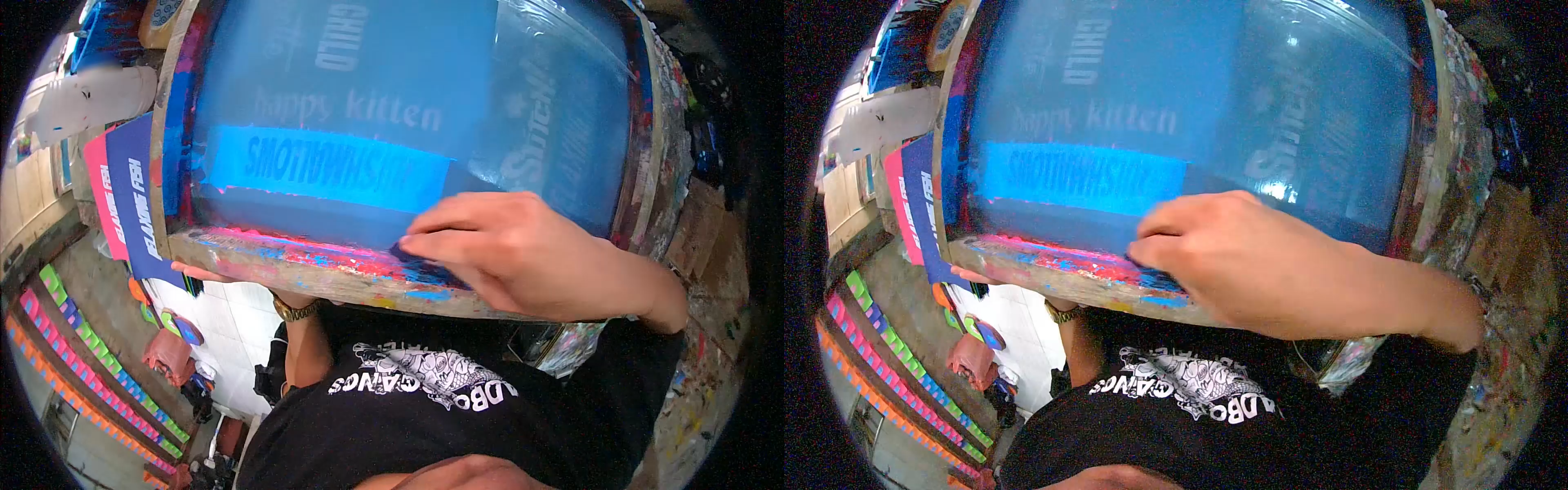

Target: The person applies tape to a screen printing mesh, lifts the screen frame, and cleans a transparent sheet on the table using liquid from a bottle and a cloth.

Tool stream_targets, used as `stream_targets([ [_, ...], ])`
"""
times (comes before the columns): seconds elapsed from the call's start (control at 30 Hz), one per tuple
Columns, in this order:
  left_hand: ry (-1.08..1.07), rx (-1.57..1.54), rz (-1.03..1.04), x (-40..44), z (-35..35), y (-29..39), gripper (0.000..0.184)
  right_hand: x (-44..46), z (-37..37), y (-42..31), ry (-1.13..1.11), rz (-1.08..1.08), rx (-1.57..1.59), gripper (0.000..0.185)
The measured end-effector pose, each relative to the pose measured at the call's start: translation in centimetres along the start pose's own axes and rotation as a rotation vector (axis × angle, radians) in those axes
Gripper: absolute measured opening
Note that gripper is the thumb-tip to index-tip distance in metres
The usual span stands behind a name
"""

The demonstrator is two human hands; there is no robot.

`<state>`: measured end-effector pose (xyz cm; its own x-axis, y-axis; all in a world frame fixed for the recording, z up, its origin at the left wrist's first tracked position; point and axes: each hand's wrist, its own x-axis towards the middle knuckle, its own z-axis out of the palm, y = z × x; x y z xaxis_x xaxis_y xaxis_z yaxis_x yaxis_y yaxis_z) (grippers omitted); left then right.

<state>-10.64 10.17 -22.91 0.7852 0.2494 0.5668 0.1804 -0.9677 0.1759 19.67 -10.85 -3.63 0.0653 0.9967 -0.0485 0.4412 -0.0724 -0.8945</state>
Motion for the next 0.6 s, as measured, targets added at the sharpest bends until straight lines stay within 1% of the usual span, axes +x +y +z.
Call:
stream_targets([
  [0.03,0.002,-0.001,0.002,-0.1,0.0,0.0,0.131,0.4,0.2,0.0,0.000,0.005,0.002,0.034],
  [0.1,-0.007,-0.004,0.004,-0.1,-0.2,0.0,0.131,0.7,0.8,0.0,-0.191,0.053,-0.023,0.042],
  [0.13,-0.010,-0.004,0.006,-0.1,-0.2,0.0,0.130,0.5,0.7,0.0,-0.192,0.055,-0.012,0.042],
  [0.2,-0.007,-0.005,0.004,0.0,0.0,0.1,0.130,-0.1,0.1,-0.3,-0.276,0.060,-0.017,0.040],
  [0.23,-0.003,-0.003,0.006,0.1,0.0,0.1,0.130,-0.4,-0.2,-0.3,-0.273,0.057,-0.028,0.040],
  [0.3,0.007,-0.006,0.010,0.3,0.4,-0.1,0.130,-0.9,-1.0,-0.4,-0.338,0.100,-0.027,0.040],
  [0.33,0.012,-0.008,0.011,0.4,0.6,-0.2,0.130,-0.8,-1.5,-0.8,-0.335,0.099,-0.053,0.040],
  [0.4,0.022,-0.011,0.013,0.8,0.9,-0.1,0.130,-0.9,-1.9,-1.3,-0.347,0.146,-0.059,0.026],
  [0.43,0.027,-0.010,0.016,0.8,1.1,-0.2,0.130,-0.6,-1.7,-1.4,-0.348,0.150,-0.064,0.026],
  [0.5,0.030,-0.012,0.019,0.9,1.1,-0.2,0.130,0.6,-0.8,-1.3,-0.098,0.153,-0.044,0.023],
  [0.53,0.032,-0.016,0.019,1.0,1.1,-0.2,0.130,0.8,-0.1,-1.2,-0.096,0.162,-0.037,0.023],
  [0.6,0.038,-0.023,0.029,1.2,1.3,-0.2,0.130,0.7,1.3,-0.7,-0.051,0.028,0.025,0.021],
])
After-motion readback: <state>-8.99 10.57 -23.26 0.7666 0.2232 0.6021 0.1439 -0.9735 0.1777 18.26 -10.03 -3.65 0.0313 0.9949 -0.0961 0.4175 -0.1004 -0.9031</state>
